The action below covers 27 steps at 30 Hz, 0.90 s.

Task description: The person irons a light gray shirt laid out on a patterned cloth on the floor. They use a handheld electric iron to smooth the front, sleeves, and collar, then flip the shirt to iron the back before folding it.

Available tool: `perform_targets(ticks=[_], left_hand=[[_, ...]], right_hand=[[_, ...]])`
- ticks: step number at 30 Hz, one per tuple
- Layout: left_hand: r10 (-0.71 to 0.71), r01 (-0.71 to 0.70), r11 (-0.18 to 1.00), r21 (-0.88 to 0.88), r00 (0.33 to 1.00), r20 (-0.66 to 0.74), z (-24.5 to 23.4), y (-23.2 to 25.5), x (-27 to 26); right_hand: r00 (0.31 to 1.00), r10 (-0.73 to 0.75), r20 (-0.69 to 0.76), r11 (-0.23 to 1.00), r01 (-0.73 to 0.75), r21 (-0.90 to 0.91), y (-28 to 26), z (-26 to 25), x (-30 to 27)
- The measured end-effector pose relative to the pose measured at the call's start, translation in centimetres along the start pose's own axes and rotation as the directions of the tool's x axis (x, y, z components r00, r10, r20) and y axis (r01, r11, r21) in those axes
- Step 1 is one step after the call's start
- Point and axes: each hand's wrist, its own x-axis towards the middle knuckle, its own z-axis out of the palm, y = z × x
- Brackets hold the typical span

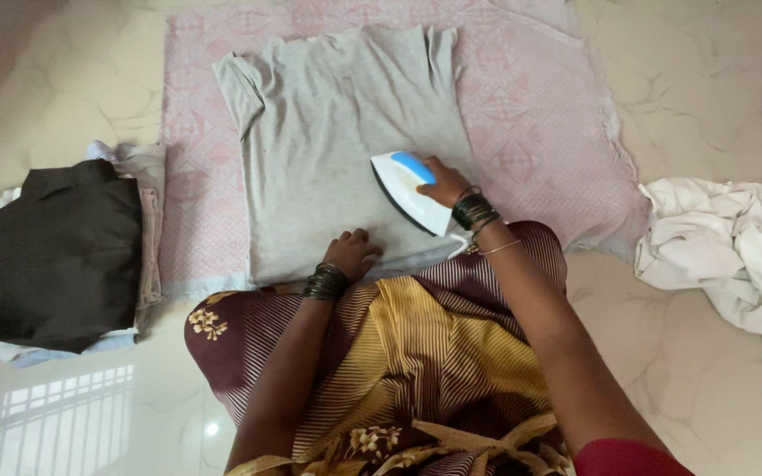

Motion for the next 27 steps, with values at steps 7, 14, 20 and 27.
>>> perform_targets(ticks=[7, 14, 20, 27], left_hand=[[0.011, -0.011, 0.999, -0.03, 1.0, -0.019, 0.2, -0.5, 0.1], [-0.018, 0.021, 0.997, -0.075, 0.999, 0.048, -0.2, -0.6, 1.1], [-0.017, 0.022, 0.991, -0.133, 0.999, 0.042, -0.1, -1.1, 1.3], [0.0, 0.007, 0.994, -0.109, 0.998, 0.059, 0.0, -1.4, 1.5]], right_hand=[[0.991, 0.111, -0.08, 0.985, -0.121, -0.126, -3.5, 2.6, 1.2], [0.96, 0.185, -0.211, 0.968, -0.215, -0.128, -2.4, -0.2, 7.4], [0.907, 0.346, -0.241, 0.915, -0.383, -0.127, -0.9, -2.9, 12.5], [0.83, 0.464, -0.31, 0.86, -0.506, -0.067, 2.1, -4.2, 12.2]])
